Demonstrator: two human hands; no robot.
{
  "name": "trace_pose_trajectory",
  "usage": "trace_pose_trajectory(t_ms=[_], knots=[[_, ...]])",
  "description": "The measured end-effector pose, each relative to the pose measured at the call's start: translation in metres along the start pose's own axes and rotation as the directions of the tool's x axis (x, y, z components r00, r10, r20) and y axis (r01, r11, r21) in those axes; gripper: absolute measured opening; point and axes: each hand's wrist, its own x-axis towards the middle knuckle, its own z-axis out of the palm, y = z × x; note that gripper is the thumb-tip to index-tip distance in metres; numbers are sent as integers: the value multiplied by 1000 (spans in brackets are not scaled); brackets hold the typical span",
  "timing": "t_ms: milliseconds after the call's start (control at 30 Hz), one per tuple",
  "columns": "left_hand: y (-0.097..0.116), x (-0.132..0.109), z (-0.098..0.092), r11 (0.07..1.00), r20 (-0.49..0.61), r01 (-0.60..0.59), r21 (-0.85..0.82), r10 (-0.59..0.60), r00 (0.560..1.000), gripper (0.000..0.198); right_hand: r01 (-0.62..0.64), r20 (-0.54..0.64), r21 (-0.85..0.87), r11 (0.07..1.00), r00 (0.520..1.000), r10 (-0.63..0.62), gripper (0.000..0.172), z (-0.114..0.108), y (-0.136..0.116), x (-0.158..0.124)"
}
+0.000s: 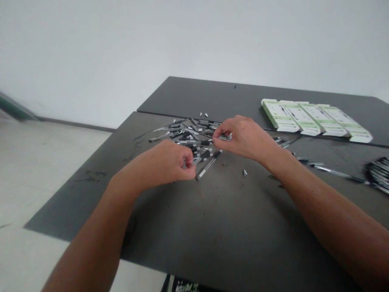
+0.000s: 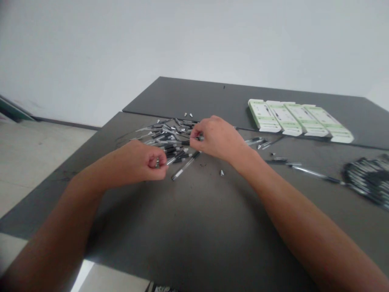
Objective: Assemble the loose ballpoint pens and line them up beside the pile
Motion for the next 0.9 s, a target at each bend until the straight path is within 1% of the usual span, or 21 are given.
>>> trace_pose_trajectory(t_ms=[67, 100, 167, 233, 300, 333, 367, 433, 467, 500, 567, 600, 633, 667, 700, 733, 767, 800, 833, 900], knots=[[2, -1, -2, 999, -58, -4, -38, 1, 998, 14, -93, -68, 178, 980, 992, 107, 15, -9, 1, -8], [3, -1, -3, 998, -80, -1, -63, -4, 997, 14, -146, -76, 299, 943, 982, 176, 16, -14, 2, -14], [7, -2, -3, 994, -107, -4, -112, -8, 994, 15, -238, -22, 522, 819, 956, 292, 23, -23, 4, -32], [12, -3, -2, 989, -139, -25, -143, 5, 990, 16, -317, 80, 662, 680, 931, 356, 39, -30, 8, -56], [18, -3, 1, 985, -179, -59, -163, 30, 983, 17, -400, 201, 744, 535, 898, 392, 52, -33, 12, -84], [21, -3, 3, 983, -197, -74, -167, 41, 980, 17, -444, 262, 774, 451, 874, 410, 52, -34, 13, -98], [24, -3, 5, 982, -214, -86, -166, 50, 976, 18, -484, 321, 798, 359, 846, 425, 47, -35, 15, -111], [29, -3, 11, 982, -248, -112, -154, 71, 966, 17, -525, 405, 834, 173, 793, 454, 29, -37, 16, -135], [31, -3, 13, 980, -268, -132, -151, 88, 959, 16, -528, 431, 844, 95, 773, 466, 23, -38, 15, -144], [34, -3, 16, 976, -286, -157, -151, 109, 952, 15, -525, 450, 850, 31, 757, 474, 21, -41, 15, -151], [39, -3, 20, 966, -318, -206, -155, 148, 936, 14, -519, 495, 851, -81, 741, 454, 28, -48, 14, -160], [42, -4, 22, 962, -333, -227, -154, 166, 928, 14, -509, 511, 851, -129, 743, 432, 33, -52, 14, -162], [45, -4, 25, 959, -342, -241, -146, 180, 922, 14, -493, 515, 854, -165, 755, 406, 35, -56, 15, -164], [48, -5, 28, 957, -355, -258, -133, 197, 914, 14, -464, 496, 867, -180, 780, 382, 32, -59, 15, -164], [51, -6, 32, 954, -367, -275, -119, 216, 905, 13, -426, 460, 888, -172, 809, 366, 29, -61, 16, -165], [54, -7, 36, 948, -377, -299, -109, 239, 895, 12, -382, 408, 913, -146, 838, 362, 30, -62, 16, -166], [56, -9, 41, 941, -380, -322, -103, 262, 887, 11, -332, 348, 937, -107, 862, 369, 35, -63, 16, -167], [59, -10, 46, 934, -381, -343, -99, 283, 880, 11, -284, 288, 956, -70, 877, 385, 39, -63, 15, -169], [61, -11, 51, 926, -376, -364, -97, 305, 875, 10, -232, 227, 972, -38, 883, 412, 37, -64, 14, -170], [64, -13, 59, 909, -361, -406, -95, 349, 865, 10, -138, 117, 990, 6, 864, 490, 21, -66, 10, -173]])
